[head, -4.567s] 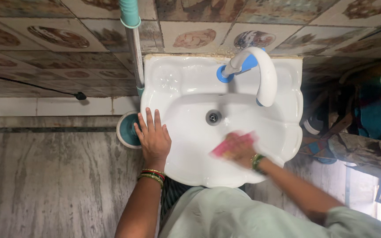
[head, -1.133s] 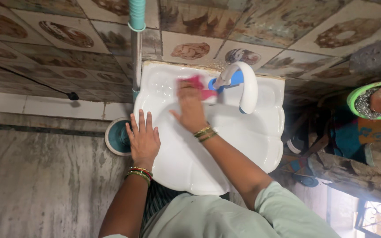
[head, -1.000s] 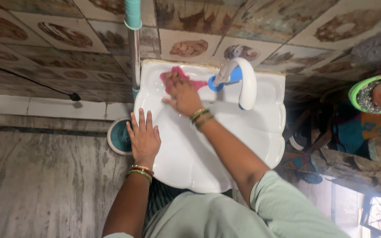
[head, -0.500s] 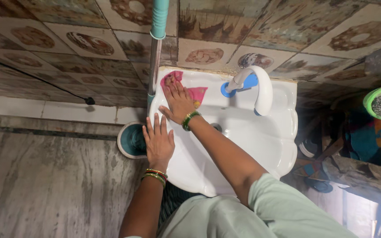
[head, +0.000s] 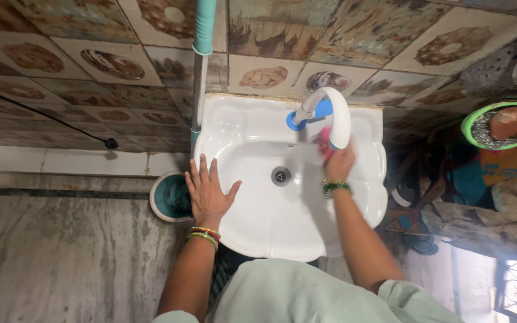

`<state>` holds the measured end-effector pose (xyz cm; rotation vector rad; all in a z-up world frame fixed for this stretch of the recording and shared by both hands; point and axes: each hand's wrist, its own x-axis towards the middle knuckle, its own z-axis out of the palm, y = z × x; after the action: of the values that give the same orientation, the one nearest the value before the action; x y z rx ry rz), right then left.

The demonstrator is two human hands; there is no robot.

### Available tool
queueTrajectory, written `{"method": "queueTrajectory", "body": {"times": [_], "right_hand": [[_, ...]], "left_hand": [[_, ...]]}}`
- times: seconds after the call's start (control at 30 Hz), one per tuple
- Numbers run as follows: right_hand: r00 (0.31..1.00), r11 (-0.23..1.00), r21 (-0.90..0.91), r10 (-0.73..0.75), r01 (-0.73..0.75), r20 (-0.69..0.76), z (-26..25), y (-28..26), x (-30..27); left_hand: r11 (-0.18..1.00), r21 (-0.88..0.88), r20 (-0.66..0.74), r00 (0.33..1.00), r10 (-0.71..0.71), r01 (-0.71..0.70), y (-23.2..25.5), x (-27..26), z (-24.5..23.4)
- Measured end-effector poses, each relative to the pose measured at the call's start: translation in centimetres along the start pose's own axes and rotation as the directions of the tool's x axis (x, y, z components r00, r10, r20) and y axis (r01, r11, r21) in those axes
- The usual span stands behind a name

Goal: The person cleans a white ceramic bathroom sink using a pink cloth. They scrub the basin, faucet, and surrounding surfaces, repeatedly rinsing the cloth under running water to remove debris.

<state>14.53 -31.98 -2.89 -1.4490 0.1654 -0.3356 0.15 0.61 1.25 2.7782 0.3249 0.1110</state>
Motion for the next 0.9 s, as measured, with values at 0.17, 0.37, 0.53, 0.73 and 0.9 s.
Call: {"method": "queueTrajectory", "body": {"times": [0.17, 0.37, 0.53, 0.73, 0.9], "right_hand": [[0.724, 0.404, -0.630, -0.559, 0.664, 0.405, 3.2, -7.5, 8.9], [0.841, 0.289, -0.789, -0.177, 0.541, 0.511, 3.1, -9.6, 10.0], [0.874, 0.489, -0.729, -0.190, 0.479, 0.447, 0.7, -9.0, 1.6], [0.910, 0.853, -0.521, 0.250, -0.045, 0.331, 0.1, 1.7, -1.9], [0.941, 0.814, -0.568, 0.276, -0.121, 0.196, 3.3, -0.6, -1.0]], "left_hand": [[1.000, 0.022, -0.010, 1.000, 0.006, -0.005, 0.1, -0.2, -0.1], [0.999, 0.038, -0.006, 1.000, 0.008, -0.008, -0.2, -0.1, 0.5], [0.999, 0.045, 0.018, 1.000, -0.020, 0.020, -0.1, 0.0, 0.3], [0.998, 0.065, 0.056, 0.998, -0.029, 0.025, 0.1, 0.1, 0.2], [0.998, 0.061, 0.076, 0.997, -0.029, 0.025, 0.2, 0.2, -0.3]]}}
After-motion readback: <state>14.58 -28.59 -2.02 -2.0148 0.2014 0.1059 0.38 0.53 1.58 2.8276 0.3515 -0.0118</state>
